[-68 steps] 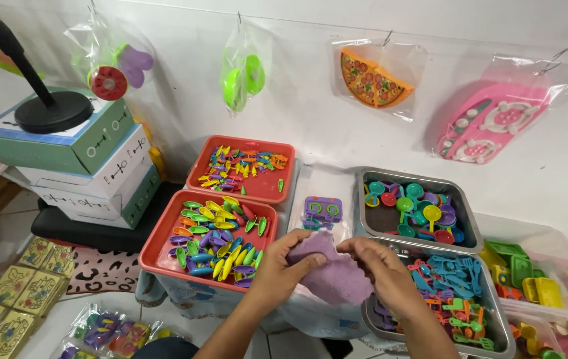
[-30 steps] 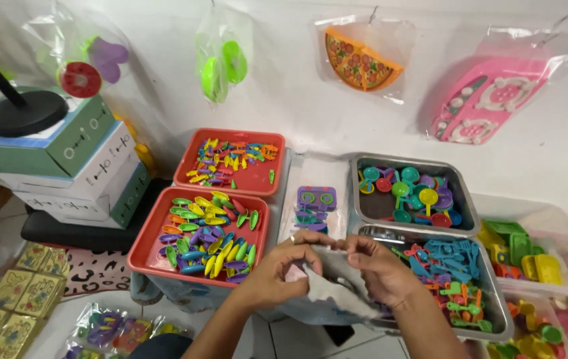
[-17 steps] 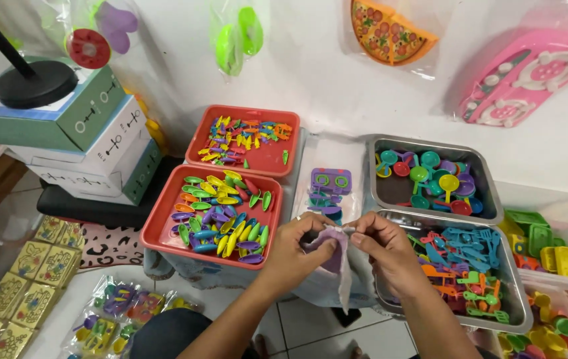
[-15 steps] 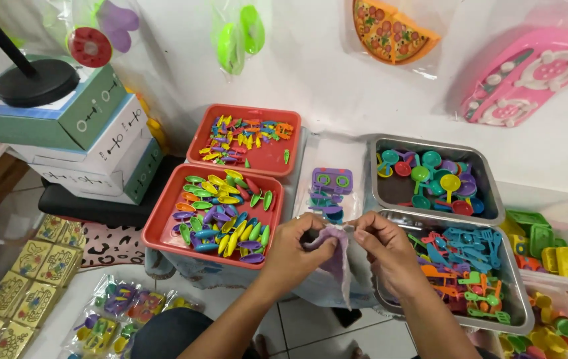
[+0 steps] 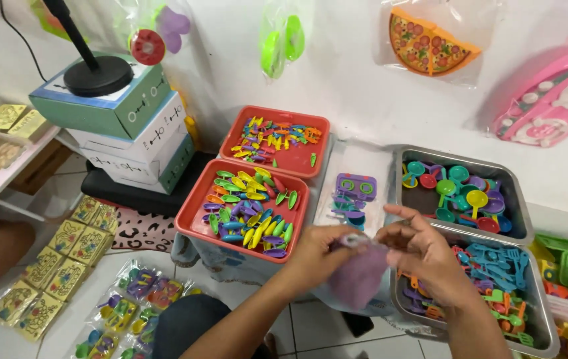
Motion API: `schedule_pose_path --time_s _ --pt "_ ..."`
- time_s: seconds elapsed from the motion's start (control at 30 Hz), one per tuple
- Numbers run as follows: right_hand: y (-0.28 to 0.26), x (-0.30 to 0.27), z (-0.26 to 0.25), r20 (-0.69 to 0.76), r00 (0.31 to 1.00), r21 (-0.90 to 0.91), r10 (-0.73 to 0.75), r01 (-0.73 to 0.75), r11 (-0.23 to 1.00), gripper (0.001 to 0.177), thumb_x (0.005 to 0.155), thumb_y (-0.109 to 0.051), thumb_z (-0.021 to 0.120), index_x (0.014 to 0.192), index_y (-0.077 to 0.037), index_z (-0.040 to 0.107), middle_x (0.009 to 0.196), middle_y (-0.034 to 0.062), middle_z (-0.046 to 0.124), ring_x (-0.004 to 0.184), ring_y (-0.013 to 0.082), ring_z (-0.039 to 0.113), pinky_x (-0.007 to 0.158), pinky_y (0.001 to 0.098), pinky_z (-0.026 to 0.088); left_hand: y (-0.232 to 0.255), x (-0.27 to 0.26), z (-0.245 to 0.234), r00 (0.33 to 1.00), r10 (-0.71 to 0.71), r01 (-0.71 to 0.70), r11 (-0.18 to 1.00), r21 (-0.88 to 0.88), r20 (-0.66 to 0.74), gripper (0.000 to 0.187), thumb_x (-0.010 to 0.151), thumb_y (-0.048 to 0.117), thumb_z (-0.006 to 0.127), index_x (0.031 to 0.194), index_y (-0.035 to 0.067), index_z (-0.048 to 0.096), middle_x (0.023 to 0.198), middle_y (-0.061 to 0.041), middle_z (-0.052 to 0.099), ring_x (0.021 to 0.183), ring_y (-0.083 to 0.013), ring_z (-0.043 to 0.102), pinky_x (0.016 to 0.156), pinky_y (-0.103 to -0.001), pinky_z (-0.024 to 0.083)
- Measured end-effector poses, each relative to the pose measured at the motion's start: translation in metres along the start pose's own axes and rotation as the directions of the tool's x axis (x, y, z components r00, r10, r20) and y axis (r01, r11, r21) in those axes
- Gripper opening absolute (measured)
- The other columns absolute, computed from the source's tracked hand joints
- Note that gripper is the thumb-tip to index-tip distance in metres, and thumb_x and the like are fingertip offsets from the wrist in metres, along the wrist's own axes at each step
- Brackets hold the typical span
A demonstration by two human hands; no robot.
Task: Cleaning small plastic toy pieces with a cloth and sorting them into bins.
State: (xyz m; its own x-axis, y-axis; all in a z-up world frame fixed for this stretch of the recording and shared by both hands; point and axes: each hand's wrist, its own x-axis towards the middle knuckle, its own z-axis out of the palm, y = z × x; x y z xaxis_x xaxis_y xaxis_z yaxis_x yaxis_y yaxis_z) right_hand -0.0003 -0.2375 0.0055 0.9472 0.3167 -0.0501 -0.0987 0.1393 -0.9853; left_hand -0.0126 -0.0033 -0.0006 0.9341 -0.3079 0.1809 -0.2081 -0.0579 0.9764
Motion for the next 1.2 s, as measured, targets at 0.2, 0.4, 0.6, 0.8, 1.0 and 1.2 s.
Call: schedule_pose_path --time_s 0.2,0.4,0.6,0.8,1.0,1.2 --pt "-0.034 -0.017 0.032 -0.128 0.952 -0.414 0.278 -0.306 0.857 0.039 0.074 0.01 0.082 0.112 0.004 0.084 0.087 0.0156 0.083 0.074 0.0195 0.069 0.068 0.0302 0.053 0.018 -0.009 0.0 0.98 0.015 -0.066 0.964 0.259 0.197 0.013 0.082 0.009 0.07 0.09 -0.001 0.07 0.064 -0.007 0.064 0.055 -0.0152 0.05 0.054 -0.03 0.045" --pt "-0.016 -0.02 -0.023 -0.087 0.996 -0.246 0.034 -0.054 0.968 0.02 0.086 0.006 0.066 0.106 0.005 0.07 0.1 0.0169 0.074 0.096 0.0249 0.07 0.085 0.0394 0.055 0.032 -0.013 -0.012 0.956 -0.027 -0.077 0.937 0.34 0.292 0.027 0.087 0.019 0.075 0.076 -0.002 0.063 0.061 -0.006 0.059 0.052 -0.016 0.043 0.052 -0.031 0.042" --pt "-0.011 -0.021 0.007 0.012 0.998 -0.335 0.065 -0.057 0.941 0.008 0.079 0.012 0.079 0.085 0.007 0.077 0.072 0.0144 0.077 0.065 0.0182 0.066 0.061 0.029 0.049 0.046 -0.015 0.01 0.976 -0.011 -0.066 0.936 0.345 0.217 0.031 0.088 0.02 0.075 0.071 -0.003 0.064 0.056 -0.007 0.055 0.052 -0.0144 0.04 0.05 -0.032 0.039" --pt "0.004 -0.013 -0.052 -0.199 0.974 -0.206 -0.11 0.068 0.976 0.004 0.088 0.002 0.071 0.091 0.001 0.068 0.096 0.0144 0.072 0.075 0.0179 0.054 0.065 0.03 0.043 0.018 -0.01 0.008 0.963 -0.042 -0.037 0.958 0.285 0.266 0.029 0.094 0.026 0.073 0.079 0.002 0.069 0.062 -0.002 0.06 0.052 -0.0112 0.045 0.05 -0.028 0.039" --pt "-0.002 -0.017 -0.058 0.141 0.965 -0.329 0.223 -0.166 0.93 0.008 0.078 0.008 0.08 0.082 0.007 0.074 0.068 0.0102 0.064 0.062 0.0158 0.051 0.056 0.031 0.035 0.034 0.008 0.012 0.882 -0.029 -0.179 0.902 0.392 0.47 0.039 0.094 0.032 0.067 0.072 0.001 0.06 0.057 -0.007 0.056 0.051 -0.0182 0.044 0.051 -0.032 0.041" --pt "0.013 -0.014 -0.112 -0.245 0.969 0.117 0.037 -0.009 0.993 0.016 0.098 -0.009 0.057 0.109 0.0 0.062 0.094 0.0168 0.063 0.076 0.0251 0.061 0.044 0.0395 0.054 0.039 0.085 -0.042 0.988 -0.123 0.022 0.72 0.694 0.097 0.025 0.094 0.023 0.067 0.115 0.015 0.078 0.097 0.0 0.081 0.079 -0.0143 0.074 0.077 -0.029 0.059"
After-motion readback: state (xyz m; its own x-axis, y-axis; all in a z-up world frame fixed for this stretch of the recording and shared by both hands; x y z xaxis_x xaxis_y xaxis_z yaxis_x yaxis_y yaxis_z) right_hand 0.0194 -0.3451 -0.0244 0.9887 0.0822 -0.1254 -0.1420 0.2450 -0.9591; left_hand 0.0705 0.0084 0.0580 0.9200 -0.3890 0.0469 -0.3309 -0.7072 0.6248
